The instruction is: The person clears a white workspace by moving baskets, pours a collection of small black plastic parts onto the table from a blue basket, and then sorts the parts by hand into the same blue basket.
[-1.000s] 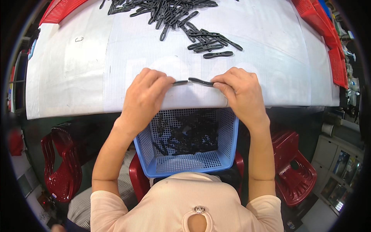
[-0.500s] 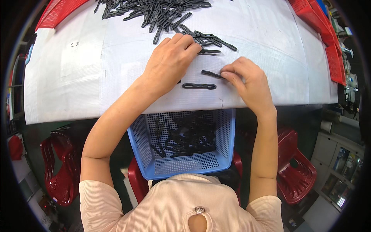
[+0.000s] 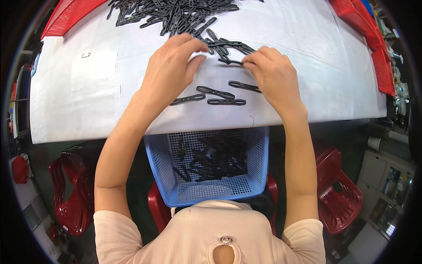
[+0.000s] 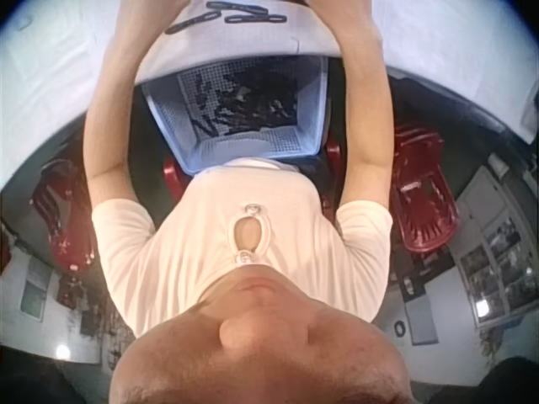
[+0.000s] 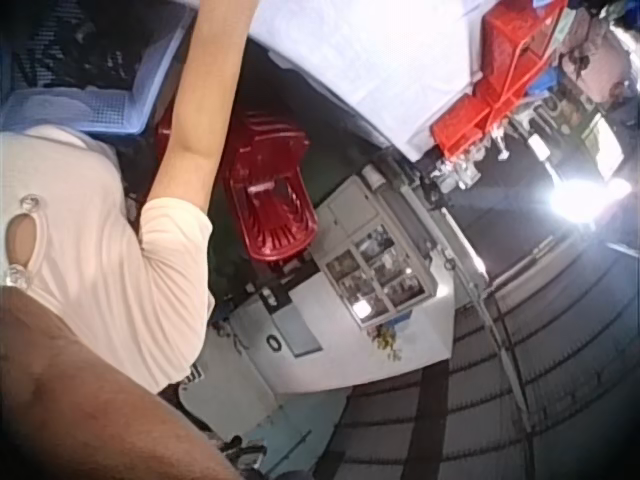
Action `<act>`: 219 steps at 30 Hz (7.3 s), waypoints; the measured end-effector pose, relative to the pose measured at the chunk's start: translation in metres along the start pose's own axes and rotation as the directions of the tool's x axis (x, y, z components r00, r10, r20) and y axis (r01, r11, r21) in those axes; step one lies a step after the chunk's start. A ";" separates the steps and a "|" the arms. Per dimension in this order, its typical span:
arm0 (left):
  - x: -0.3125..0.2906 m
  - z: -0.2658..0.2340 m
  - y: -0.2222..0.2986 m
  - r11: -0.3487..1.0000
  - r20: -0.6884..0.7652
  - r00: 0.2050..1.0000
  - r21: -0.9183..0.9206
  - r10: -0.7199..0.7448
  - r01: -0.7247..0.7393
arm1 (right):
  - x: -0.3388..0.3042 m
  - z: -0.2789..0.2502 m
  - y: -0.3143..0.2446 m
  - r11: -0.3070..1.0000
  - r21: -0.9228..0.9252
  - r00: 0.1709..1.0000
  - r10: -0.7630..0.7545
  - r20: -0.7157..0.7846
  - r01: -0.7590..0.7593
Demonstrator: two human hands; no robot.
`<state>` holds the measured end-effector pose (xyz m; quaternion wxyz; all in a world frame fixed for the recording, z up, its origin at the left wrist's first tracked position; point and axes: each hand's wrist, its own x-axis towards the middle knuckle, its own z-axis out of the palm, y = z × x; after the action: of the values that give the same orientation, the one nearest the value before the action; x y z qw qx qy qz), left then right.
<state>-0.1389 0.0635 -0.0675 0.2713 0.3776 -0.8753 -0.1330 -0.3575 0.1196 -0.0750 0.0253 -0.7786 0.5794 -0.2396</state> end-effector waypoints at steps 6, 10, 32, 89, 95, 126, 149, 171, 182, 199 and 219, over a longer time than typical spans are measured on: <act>0.031 0.035 -0.006 0.983 -0.058 0.990 0.139 0.132 -0.123 | -0.005 -0.025 0.007 0.947 0.209 0.962 0.211 0.171 -0.245; 0.037 0.032 -0.003 0.985 -0.013 0.993 0.131 0.118 -0.115 | 0.003 -0.006 0.023 0.973 0.068 0.971 0.228 -0.078 -0.223; 0.035 0.010 -0.044 0.914 0.086 0.946 0.244 0.313 -0.324 | 0.014 -0.003 0.013 0.962 -0.115 0.968 0.240 -0.074 -0.247; -0.110 -0.021 0.051 0.994 0.297 0.954 -0.110 0.038 -0.006 | -0.062 0.011 -0.058 0.940 0.264 0.950 -0.266 0.165 0.217; -0.102 -0.056 0.041 0.883 0.221 0.957 -0.389 -0.187 0.262 | -0.083 -0.008 -0.069 0.877 0.462 0.936 -0.262 0.236 0.129; -0.001 0.033 0.010 0.776 -0.020 0.959 -0.592 -0.283 0.217 | 0.018 0.029 0.018 0.969 0.236 0.987 0.108 -0.123 -0.076; -0.062 -0.011 0.025 0.981 0.079 0.991 -0.153 -0.111 0.122 | -0.017 -0.014 -0.035 0.800 0.400 0.883 0.325 0.338 -0.447; -0.033 -0.015 0.021 0.995 0.072 0.995 -0.054 -0.075 0.079 | 0.015 -0.011 -0.015 0.979 0.038 0.979 -0.202 0.023 0.201; -0.030 -0.013 0.004 0.985 -0.232 0.973 0.164 -0.019 0.058 | 0.012 -0.007 -0.023 0.973 0.006 0.973 -0.231 0.007 0.231; -0.007 -0.013 -0.021 0.985 -0.201 0.969 0.126 0.142 -0.119 | 0.080 0.002 -0.040 0.979 -0.135 0.962 0.176 0.207 -0.150; -0.043 -0.057 0.011 0.960 0.506 0.856 -0.275 0.106 0.044 | -0.023 -0.011 -0.068 0.948 0.317 0.965 -0.094 0.247 0.011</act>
<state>-0.0878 0.1005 -0.0321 0.0790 0.2720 -0.8945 -0.3460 -0.3062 0.1657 -0.0513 0.2172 -0.8045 0.5049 -0.2252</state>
